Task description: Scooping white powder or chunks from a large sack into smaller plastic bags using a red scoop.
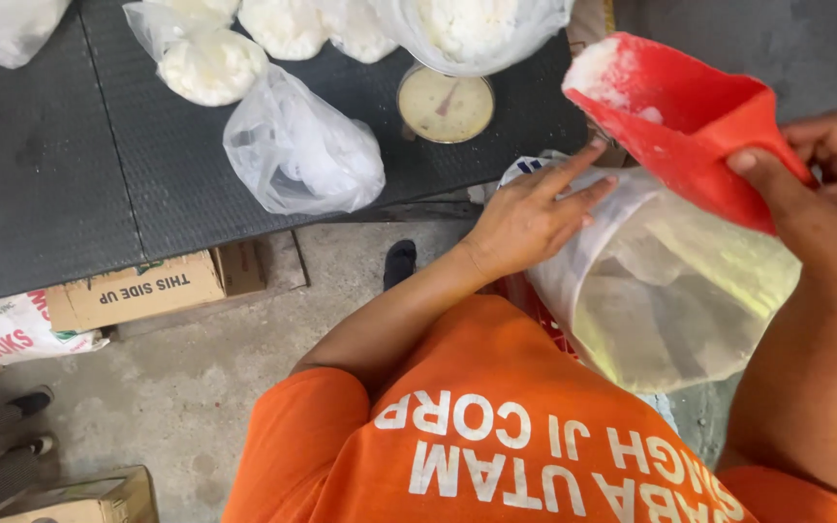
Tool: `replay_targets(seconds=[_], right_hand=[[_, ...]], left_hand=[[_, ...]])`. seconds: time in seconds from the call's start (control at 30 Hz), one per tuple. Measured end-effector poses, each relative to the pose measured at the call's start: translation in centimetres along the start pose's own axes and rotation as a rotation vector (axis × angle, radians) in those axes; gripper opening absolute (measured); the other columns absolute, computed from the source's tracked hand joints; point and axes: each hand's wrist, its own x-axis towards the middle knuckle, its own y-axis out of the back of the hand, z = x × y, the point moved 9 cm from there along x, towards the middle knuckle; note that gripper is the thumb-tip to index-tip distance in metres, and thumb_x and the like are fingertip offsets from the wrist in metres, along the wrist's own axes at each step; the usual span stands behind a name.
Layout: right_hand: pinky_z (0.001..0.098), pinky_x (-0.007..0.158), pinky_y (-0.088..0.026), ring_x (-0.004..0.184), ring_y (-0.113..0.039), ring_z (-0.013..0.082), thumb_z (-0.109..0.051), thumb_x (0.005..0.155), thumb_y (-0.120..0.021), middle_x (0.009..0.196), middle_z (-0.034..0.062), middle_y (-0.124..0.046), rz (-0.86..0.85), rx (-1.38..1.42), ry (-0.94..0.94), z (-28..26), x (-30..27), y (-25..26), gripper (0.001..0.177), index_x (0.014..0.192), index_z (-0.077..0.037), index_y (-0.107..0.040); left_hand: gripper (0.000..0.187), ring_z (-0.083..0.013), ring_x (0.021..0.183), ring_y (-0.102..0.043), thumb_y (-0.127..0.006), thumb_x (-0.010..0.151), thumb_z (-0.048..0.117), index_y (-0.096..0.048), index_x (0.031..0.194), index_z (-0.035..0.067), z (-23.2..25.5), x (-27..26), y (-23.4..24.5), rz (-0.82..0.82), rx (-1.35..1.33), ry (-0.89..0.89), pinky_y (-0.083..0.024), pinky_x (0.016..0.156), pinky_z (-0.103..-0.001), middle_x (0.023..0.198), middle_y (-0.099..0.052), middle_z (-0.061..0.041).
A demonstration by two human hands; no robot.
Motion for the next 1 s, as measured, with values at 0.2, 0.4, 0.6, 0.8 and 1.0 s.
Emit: replay_targets(seconds=[0.2, 0.4, 0.6, 0.8, 1.0], right_hand=[[0.0207, 0.068, -0.045, 0.074, -0.056, 0.0031, -0.01, 0.102, -0.089, 0.088, 0.0013, -0.067, -0.062, -0.229, 0.14, -5.9, 7.2, -5.9, 0.021, 0.103, 0.003, -0.072], [0.0268, 0.071, -0.052, 0.079, -0.066, 0.0151, -0.007, 0.099, -0.092, 0.088, 0.0156, -0.072, -0.073, -0.638, 0.551, -8.3, 10.6, -9.6, 0.024, 0.103, 0.008, -0.074], [0.0348, 0.077, -0.056, 0.077, -0.069, 0.0263, -0.019, 0.096, -0.089, 0.088, 0.0135, -0.072, -0.079, -0.879, 0.721, -11.0, 12.8, -13.0, 0.022, 0.104, -0.002, -0.077], [0.0364, 0.076, -0.052, 0.08, -0.07, 0.027, -0.032, 0.091, -0.082, 0.091, 0.0081, -0.074, -0.132, -1.062, 0.861, -15.1, 13.2, -18.6, 0.027, 0.109, -0.012, -0.079], [0.0399, 0.081, -0.054, 0.078, -0.069, 0.0236, -0.039, 0.099, -0.081, 0.083, 0.004, -0.071, -0.255, -1.164, 0.795, -11.2, 15.7, -22.4, 0.024, 0.106, -0.016, -0.079]], left_hand=[[0.055, -0.0322, 0.123, -0.066, -0.075, 0.094, 0.024, -0.057, 0.145, 0.014, -6.2, 1.0, 4.5, 0.073, 0.13, 0.128, -0.059, 0.097, -0.04, 0.163, -0.037, -0.013], [0.054, -0.0292, 0.113, -0.069, -0.075, 0.095, 0.024, -0.058, 0.146, 0.014, -11.7, 1.2, 6.5, 0.038, 0.147, 0.286, -0.059, 0.095, -0.041, 0.163, -0.041, -0.012], [0.057, -0.0366, 0.109, -0.069, -0.077, 0.086, 0.024, -0.062, 0.14, 0.014, -14.9, 1.0, 5.8, -0.077, 0.138, 0.397, -0.059, 0.089, -0.045, 0.153, -0.05, -0.02], [0.056, -0.0376, 0.114, -0.069, -0.078, 0.085, 0.026, -0.063, 0.138, 0.015, -16.2, 0.6, 5.0, -0.079, 0.097, 0.357, -0.058, 0.091, -0.045, 0.148, -0.055, -0.017], [0.056, -0.0367, 0.108, -0.071, -0.078, 0.084, 0.026, -0.063, 0.137, 0.014, -16.9, 1.2, 5.4, -0.107, 0.04, 0.36, -0.059, 0.086, -0.044, 0.148, -0.056, -0.017]])
